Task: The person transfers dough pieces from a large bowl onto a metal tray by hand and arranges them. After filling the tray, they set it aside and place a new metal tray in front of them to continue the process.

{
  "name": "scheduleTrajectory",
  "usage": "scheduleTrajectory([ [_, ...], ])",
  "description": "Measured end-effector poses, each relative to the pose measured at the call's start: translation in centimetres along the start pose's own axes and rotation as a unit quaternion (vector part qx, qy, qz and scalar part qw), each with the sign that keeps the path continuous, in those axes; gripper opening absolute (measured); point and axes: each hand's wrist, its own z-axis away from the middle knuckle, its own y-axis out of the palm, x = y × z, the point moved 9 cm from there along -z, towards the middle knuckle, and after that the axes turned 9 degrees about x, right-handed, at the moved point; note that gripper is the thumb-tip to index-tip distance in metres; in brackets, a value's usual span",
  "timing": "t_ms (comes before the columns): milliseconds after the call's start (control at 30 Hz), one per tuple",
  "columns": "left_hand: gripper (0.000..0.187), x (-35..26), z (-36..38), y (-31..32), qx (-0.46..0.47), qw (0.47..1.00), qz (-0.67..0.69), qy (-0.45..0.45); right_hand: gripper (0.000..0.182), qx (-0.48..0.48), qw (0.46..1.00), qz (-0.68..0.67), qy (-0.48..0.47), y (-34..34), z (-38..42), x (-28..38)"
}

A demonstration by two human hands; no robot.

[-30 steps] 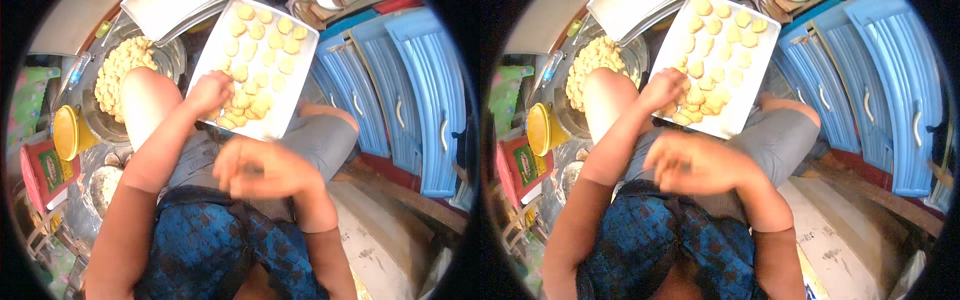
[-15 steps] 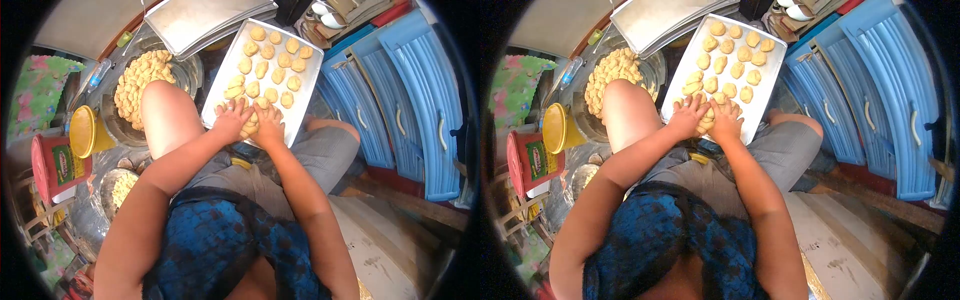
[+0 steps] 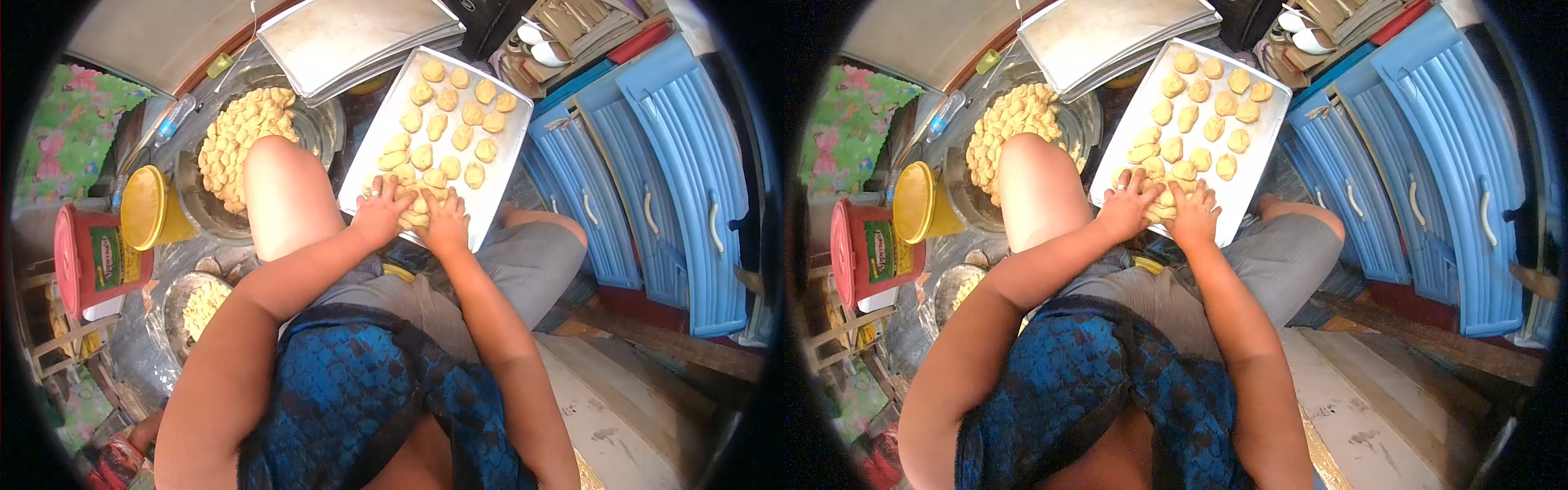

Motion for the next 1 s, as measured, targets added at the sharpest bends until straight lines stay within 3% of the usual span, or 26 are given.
scheduleTrajectory([
  [33,0.058,0.4,-0.1,0.8,0.06,0.997,0.055,-0.019,0.063,-0.002,1.0,0.0,-0.001,0.2,-0.2,-0.1],
  [67,0.058,0.5,0.0,1.2,0.058,0.997,0.053,-0.021,0.062,0.031,0.999,-0.039,-0.01,1.0,-0.5,-0.2],
  [133,0.059,-0.6,0.1,1.3,-0.036,0.998,-0.032,0.048,0.06,0.059,0.995,-0.077,-0.021,1.2,-0.9,-0.1],
  [233,0.053,-1.5,0.0,1.7,-0.047,0.993,-0.02,0.106,0.052,0.089,0.99,-0.107,-0.022,1.4,-0.8,-0.2],
  [300,0.048,-1.7,-0.3,1.2,-0.05,0.991,0.024,0.122,0.042,0.036,0.985,-0.165,-0.042,0.4,-0.6,-0.6],
  [367,0.046,-2.0,-0.4,0.6,-0.048,0.977,0.132,0.162,0.042,0.042,0.98,-0.195,-0.023,-0.1,-0.4,-1.3],
  [533,0.05,-2.7,-0.5,-1.2,-0.075,0.936,0.306,0.159,0.042,0.022,0.962,-0.271,0.014,-2.4,0.2,-3.6],
  [667,0.055,-3.7,-1.2,2.5,-0.036,0.957,0.262,0.119,0.052,0.134,0.964,-0.228,-0.027,0.5,-0.3,-4.2],
  [767,0.061,-4.2,0.0,1.5,-0.039,0.979,0.164,0.114,0.059,0.12,0.975,-0.177,-0.053,1.6,-0.3,-3.6],
  [933,0.067,-3.6,-1.3,2.0,-0.02,0.979,0.173,0.109,0.061,0.113,0.975,-0.171,-0.087,1.2,-0.7,-3.2],
  [1000,0.068,-3.1,-1.8,2.3,-0.025,0.977,0.179,0.111,0.06,0.183,0.967,-0.165,-0.061,1.9,-0.9,-3.1],
])
